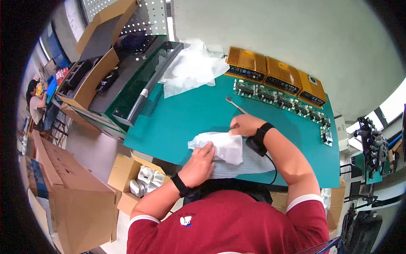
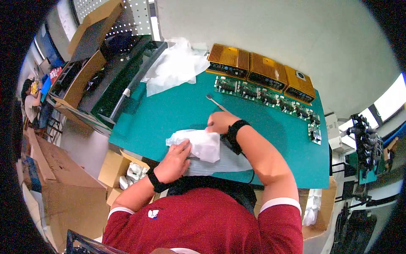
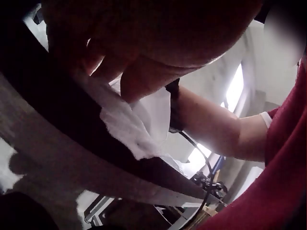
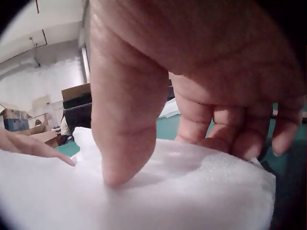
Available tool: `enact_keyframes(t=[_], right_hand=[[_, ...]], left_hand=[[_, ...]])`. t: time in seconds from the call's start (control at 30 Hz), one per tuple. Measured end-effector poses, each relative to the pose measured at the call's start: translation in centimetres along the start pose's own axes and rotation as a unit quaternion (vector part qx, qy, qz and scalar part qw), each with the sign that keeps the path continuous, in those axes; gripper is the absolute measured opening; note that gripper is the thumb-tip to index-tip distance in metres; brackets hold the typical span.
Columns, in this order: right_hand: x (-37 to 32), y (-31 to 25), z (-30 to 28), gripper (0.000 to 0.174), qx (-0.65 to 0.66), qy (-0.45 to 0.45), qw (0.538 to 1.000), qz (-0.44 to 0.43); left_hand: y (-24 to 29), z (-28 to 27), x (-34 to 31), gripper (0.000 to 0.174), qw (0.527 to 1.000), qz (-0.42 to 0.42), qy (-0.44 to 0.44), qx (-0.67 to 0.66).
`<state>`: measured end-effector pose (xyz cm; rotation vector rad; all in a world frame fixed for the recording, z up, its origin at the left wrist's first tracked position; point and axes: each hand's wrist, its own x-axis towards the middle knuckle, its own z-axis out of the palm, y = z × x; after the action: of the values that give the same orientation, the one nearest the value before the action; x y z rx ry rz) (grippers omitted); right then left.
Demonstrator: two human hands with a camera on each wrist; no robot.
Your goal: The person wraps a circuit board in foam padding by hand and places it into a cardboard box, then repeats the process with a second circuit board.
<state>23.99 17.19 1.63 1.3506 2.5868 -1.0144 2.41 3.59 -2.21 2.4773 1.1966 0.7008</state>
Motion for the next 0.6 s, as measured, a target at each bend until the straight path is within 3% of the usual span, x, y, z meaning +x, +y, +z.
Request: enact_keyframes(t=[0.07,0.13,0.33,0.47,0.53,0.6], right_hand=[[-1.6,0.7,-1.1,0.035,-0.085,0.043,0.994,0.062],[-3.0,0.8,-1.2,0.035,-0.048,0.025,0.992,0.114],[-3.9,1.1,1.7,0.036,0.202,-0.009,0.947,0.249],[-4.7,0.5,3.1,0.037,0.305,0.058,0.924,0.224],[-5.1,-1.0,3.8,0.042,0.384,0.134,0.892,0.199],[-4.9,-2.3,5.2,0.049,0.391,0.141,0.885,0.211]], left_hand=[[0.0,0.2,-0.1,0.046,1.0,0.0,-0.005,-0.007],[0.0,0.1,0.0,0.047,1.0,-0.006,-0.004,-0.008],[-0.1,0.2,-0.1,0.049,1.0,0.002,-0.001,-0.008],[-0.1,0.4,-0.2,0.048,1.0,-0.008,0.007,-0.022],[-0.3,0.4,-0.3,0.045,0.999,0.0,0.04,-0.035],[-0.4,0.5,-0.4,0.043,0.997,-0.003,0.054,-0.054]])
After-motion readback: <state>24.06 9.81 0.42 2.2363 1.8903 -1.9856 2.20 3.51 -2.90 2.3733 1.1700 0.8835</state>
